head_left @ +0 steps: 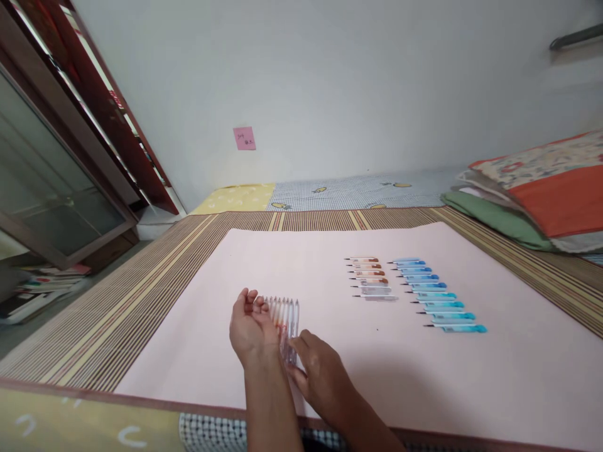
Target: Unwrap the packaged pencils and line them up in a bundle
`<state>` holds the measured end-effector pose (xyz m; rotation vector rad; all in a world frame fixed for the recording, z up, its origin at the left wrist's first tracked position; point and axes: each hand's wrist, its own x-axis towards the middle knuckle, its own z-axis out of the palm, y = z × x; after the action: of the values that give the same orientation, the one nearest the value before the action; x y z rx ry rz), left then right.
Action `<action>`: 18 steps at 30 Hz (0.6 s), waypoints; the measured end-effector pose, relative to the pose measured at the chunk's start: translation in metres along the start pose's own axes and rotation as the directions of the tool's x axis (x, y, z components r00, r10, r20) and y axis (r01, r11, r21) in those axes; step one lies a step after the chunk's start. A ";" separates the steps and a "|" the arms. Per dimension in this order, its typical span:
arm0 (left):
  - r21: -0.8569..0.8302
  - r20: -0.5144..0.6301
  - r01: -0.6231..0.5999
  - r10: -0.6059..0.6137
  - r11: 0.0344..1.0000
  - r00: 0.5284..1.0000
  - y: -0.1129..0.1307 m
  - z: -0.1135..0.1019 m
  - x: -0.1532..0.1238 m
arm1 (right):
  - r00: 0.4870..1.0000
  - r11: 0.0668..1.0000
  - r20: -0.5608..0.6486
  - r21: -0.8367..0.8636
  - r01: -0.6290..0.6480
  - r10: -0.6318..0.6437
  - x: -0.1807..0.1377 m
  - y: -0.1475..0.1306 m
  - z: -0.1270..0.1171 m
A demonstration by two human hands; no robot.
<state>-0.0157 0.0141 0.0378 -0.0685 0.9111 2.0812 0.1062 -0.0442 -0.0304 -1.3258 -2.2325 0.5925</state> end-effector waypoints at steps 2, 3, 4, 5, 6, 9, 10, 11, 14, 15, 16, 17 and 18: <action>0.004 0.005 0.003 -0.003 1.000 1.000 -0.001 0.000 0.000 | 1.000 1.000 0.010 -0.001 0.000 0.000 0.000 0.000 0.000; 0.003 0.007 0.007 -0.007 1.000 1.000 -0.002 0.000 0.000 | 1.000 1.000 0.013 0.002 -0.003 0.003 0.001 0.000 0.000; 0.002 0.009 0.014 -0.014 1.000 1.000 -0.002 0.000 0.000 | 1.000 1.000 0.013 0.005 -0.008 0.008 0.001 -0.001 0.000; 0.003 0.012 0.022 -0.022 1.000 1.000 -0.003 0.000 0.001 | 1.000 1.000 0.012 0.008 -0.015 0.014 0.000 -0.002 -0.001; 0.007 0.016 0.026 -0.026 1.000 1.000 -0.004 0.000 0.001 | 1.000 1.000 0.010 0.015 -0.021 0.021 -0.001 -0.003 -0.002; 0.032 0.040 0.035 -0.036 0.999 0.999 -0.006 0.002 0.002 | 1.000 0.998 0.004 0.061 -0.006 0.005 -0.005 -0.007 -0.011; 0.039 0.049 0.042 -0.043 0.998 0.998 -0.007 0.003 0.001 | 1.000 0.997 -0.005 0.081 0.014 -0.013 -0.007 -0.007 -0.016; 0.043 0.055 0.052 -0.055 0.998 0.997 -0.008 0.004 0.000 | 0.999 0.994 -0.019 0.099 0.038 -0.036 -0.008 -0.004 -0.021; 0.054 0.073 0.095 -0.099 0.994 0.992 -0.014 0.007 -0.004 | 0.990 0.989 -0.104 0.108 0.103 -0.091 -0.010 0.021 -0.043; 0.061 0.091 0.108 -0.113 0.992 0.989 -0.017 0.008 -0.007 | 0.983 0.990 -0.158 0.094 0.110 -0.094 -0.010 0.036 -0.052; 0.072 0.115 0.118 -0.125 0.990 0.985 -0.022 0.010 -0.009 | 0.972 0.992 -0.222 0.077 0.099 -0.080 -0.010 0.053 -0.062; 0.086 0.142 0.125 -0.137 0.988 0.980 -0.027 0.011 -0.012 | 0.954 0.996 -0.296 0.064 0.060 -0.038 -0.009 0.071 -0.072; 0.105 0.168 0.132 -0.148 0.986 0.975 -0.032 0.012 -0.015 | 0.925 0.999 -0.378 0.053 -0.012 0.031 -0.008 0.089 -0.083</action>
<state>0.0197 0.0238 0.0328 0.0967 0.8688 1.8791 0.2199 -0.0022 -0.0180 -1.3144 -1.8790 0.3578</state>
